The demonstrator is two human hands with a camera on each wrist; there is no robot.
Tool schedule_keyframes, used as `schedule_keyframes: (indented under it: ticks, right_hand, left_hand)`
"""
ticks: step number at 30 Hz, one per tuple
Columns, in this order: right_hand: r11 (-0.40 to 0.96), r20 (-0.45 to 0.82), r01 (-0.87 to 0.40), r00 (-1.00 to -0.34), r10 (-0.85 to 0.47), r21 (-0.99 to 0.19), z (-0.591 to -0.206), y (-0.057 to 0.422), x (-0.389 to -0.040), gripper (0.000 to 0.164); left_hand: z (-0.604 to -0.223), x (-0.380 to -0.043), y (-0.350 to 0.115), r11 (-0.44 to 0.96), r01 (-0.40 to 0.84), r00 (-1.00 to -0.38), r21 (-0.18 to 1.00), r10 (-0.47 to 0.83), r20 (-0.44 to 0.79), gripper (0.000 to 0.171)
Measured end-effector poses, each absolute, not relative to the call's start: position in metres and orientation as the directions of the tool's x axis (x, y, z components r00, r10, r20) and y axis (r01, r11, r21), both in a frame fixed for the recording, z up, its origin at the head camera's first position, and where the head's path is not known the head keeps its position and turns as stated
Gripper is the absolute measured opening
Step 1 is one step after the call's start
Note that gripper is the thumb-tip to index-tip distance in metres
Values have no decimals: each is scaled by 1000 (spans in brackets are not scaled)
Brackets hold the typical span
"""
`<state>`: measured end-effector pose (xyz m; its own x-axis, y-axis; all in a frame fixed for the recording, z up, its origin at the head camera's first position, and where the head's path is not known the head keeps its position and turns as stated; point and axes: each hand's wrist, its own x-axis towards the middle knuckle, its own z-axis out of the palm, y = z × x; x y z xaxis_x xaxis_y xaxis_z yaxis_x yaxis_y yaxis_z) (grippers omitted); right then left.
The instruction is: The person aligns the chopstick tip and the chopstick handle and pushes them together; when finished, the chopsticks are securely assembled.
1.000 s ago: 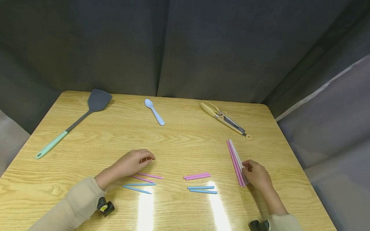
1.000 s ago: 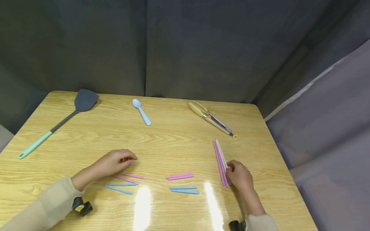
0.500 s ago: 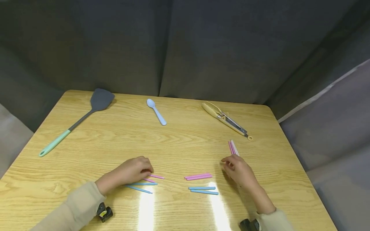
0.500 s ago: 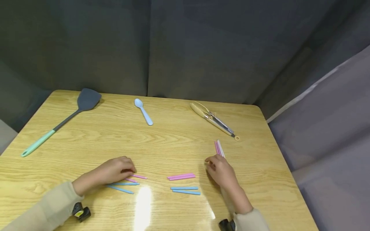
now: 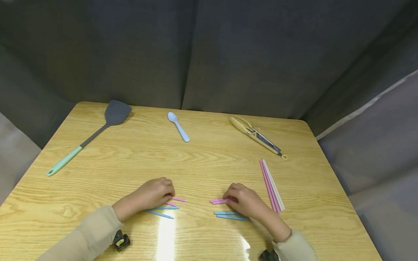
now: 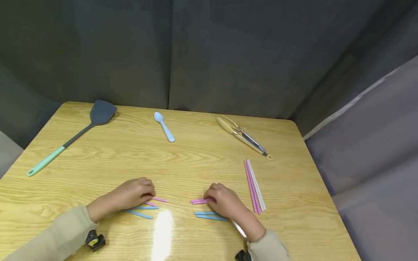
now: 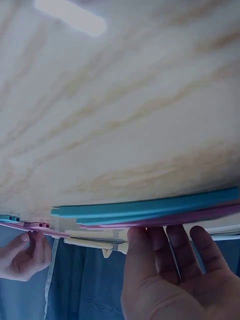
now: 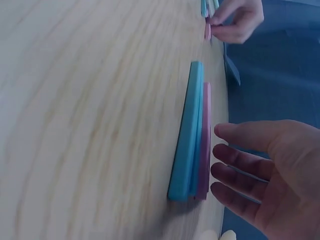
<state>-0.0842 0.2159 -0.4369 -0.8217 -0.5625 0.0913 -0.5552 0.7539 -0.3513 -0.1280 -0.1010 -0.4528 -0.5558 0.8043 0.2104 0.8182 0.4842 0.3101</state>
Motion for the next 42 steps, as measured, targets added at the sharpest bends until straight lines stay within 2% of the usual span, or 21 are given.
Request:
schedule_keyframes:
  ticks: [6,14,30,38,42]
  right_hand:
    - [751,72,-573,-807,-586,-328,-439,211,-85,11]
    - [754,131,-595,-801,-584,-278,-445,209,-88,10]
    - [757,52,-555,-817,-575,-346,-447,210,-88,12]
    - [719,63,-556,-807,-587,-417,-446,212,-89,12]
    - [726,55,-517,-829,-556,-453,-440,212,-92,11]
  left_hand:
    - [-452,-128,-97,489,843,-533,224,812,236,4]
    - [-454,-128,-94,487,841,-537,237,805,252,7]
    - [-452,-129,-94,538,777,-609,328,775,171,9]
    - [-451,-132,-96,551,715,-649,431,752,116,6]
    - [-445,-136,-97,560,676,-673,479,734,93,5]
